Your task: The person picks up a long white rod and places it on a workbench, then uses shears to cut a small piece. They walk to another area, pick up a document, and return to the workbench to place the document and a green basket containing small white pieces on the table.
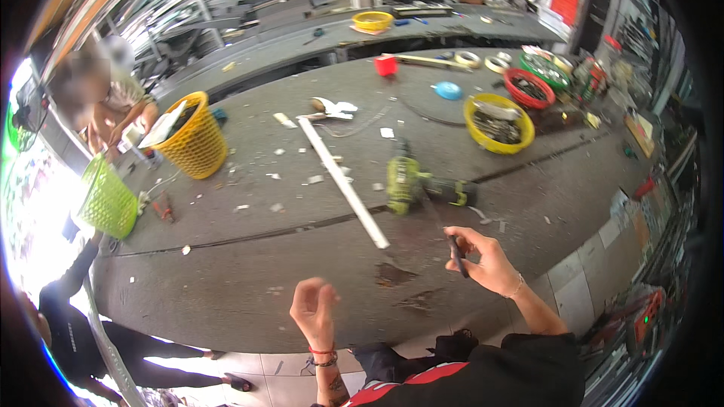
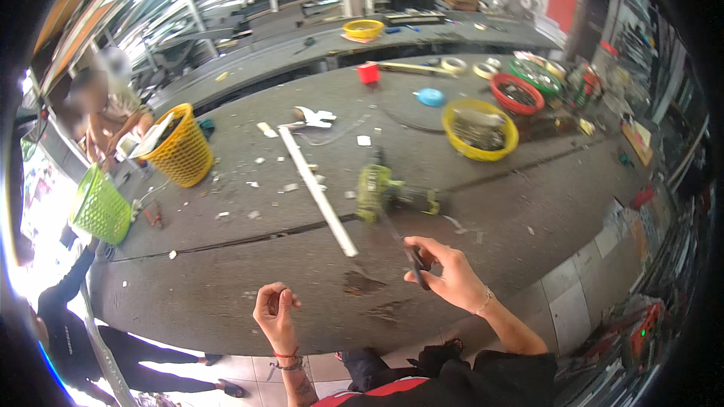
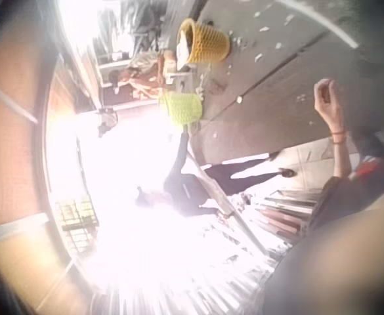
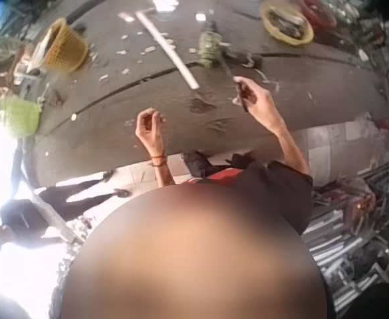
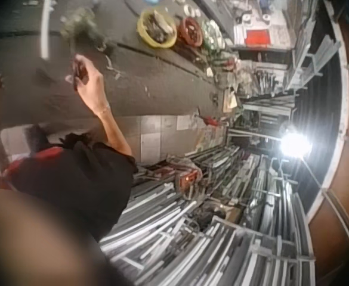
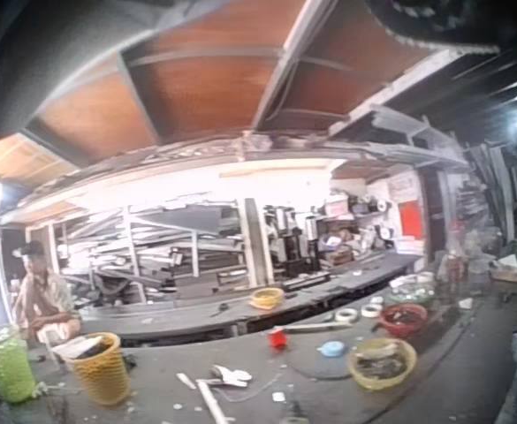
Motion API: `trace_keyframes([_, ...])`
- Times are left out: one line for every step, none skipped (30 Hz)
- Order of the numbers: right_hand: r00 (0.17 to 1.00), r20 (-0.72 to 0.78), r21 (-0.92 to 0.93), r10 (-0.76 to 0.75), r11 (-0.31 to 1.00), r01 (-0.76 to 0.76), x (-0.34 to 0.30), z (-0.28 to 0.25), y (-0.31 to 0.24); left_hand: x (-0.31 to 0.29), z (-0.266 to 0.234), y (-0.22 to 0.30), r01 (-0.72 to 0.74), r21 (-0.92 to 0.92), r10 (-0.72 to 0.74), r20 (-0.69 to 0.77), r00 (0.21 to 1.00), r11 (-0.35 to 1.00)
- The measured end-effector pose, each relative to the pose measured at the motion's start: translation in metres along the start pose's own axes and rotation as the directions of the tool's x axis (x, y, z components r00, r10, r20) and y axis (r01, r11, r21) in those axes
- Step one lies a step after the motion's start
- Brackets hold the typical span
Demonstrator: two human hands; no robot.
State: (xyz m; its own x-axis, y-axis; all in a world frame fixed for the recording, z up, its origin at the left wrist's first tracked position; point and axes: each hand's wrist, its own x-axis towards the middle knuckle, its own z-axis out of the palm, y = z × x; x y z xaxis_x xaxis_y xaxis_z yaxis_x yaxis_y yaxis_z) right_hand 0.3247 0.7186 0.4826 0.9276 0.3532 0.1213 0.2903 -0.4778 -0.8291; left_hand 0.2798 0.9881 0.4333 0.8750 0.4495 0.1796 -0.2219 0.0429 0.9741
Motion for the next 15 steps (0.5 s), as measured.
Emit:
trace_keyframes([0.995,-0.02,0.194,0.101,0.976,-0.095,-0.022,-0.014,0.014,-0.013,0.031,0.004,0.007,-0.119,-0.003,0.035,0.999,0.993])
trace_keyframes([0.964,-0.028,0.339,0.265,0.91,-0.24,-0.043,-0.028,0.028,-0.027,0.064,0.008,0.058,-0.176,-0.036,0.126,0.991,0.983])
trace_keyframes([0.977,-0.007,0.64,0.213,0.752,-0.159,-0.066,-0.04,0.043,-0.043,0.103,0.01,0.196,-0.287,-0.13,0.231,0.964,0.938])
trace_keyframes([0.988,-0.083,0.55,0.128,0.833,-0.062,-0.084,-0.052,0.059,-0.06,0.141,0.012,0.333,-0.374,-0.211,0.331,0.92,0.865])
trace_keyframes([0.99,-0.133,0.443,0.045,0.896,0.019,-0.104,-0.066,0.076,-0.077,0.181,0.012,0.381,-0.386,-0.174,0.473,0.863,0.84])
trace_keyframes([0.986,-0.163,0.321,-0.045,0.942,0.096,-0.125,-0.082,0.094,-0.095,0.221,0.009,0.425,-0.409,-0.118,0.594,0.796,0.808])
trace_keyframes([0.991,-0.128,0.334,-0.039,0.939,0.08,-0.145,-0.099,0.111,-0.116,0.259,0.008,0.427,-0.405,-0.099,0.622,0.777,0.809])
trace_keyframes([0.986,-0.165,0.29,-0.033,0.954,0.081,-0.165,-0.119,0.125,-0.136,0.297,0.009,0.434,-0.408,-0.076,0.653,0.753,0.803])
trace_keyframes([0.98,-0.199,0.252,-0.019,0.965,0.07,-0.189,-0.137,0.138,-0.159,0.331,0.01,0.447,-0.371,-0.099,0.669,0.737,0.814])
trace_keyframes([0.973,-0.232,0.206,-0.002,0.977,0.051,-0.21,-0.158,0.15,-0.18,0.365,0.012,0.47,-0.356,-0.106,0.696,0.71,0.808])
trace_keyframes([0.959,-0.282,0.222,0.031,0.974,0.034,-0.23,-0.18,0.159,-0.198,0.402,0.015,0.493,-0.343,-0.111,0.723,0.682,0.8])
trace_keyframes([0.947,-0.316,0.247,0.063,0.969,0.018,-0.247,-0.203,0.169,-0.214,0.437,0.018,0.521,-0.329,-0.117,0.751,0.65,0.788])
trace_keyframes([0.931,-0.352,0.269,0.093,0.963,0.005,-0.266,-0.227,0.18,-0.232,0.471,0.02,0.55,-0.303,-0.122,0.786,0.606,0.779])
trace_keyframes([0.913,-0.391,0.292,0.118,0.956,0.001,-0.283,-0.249,0.192,-0.248,0.504,0.02,0.534,-0.299,-0.088,0.808,0.582,0.791])
trace_keyframes([0.888,-0.442,0.318,0.129,0.948,0.02,-0.299,-0.268,0.204,-0.264,0.537,0.018,0.52,-0.295,-0.056,0.829,0.557,0.802])
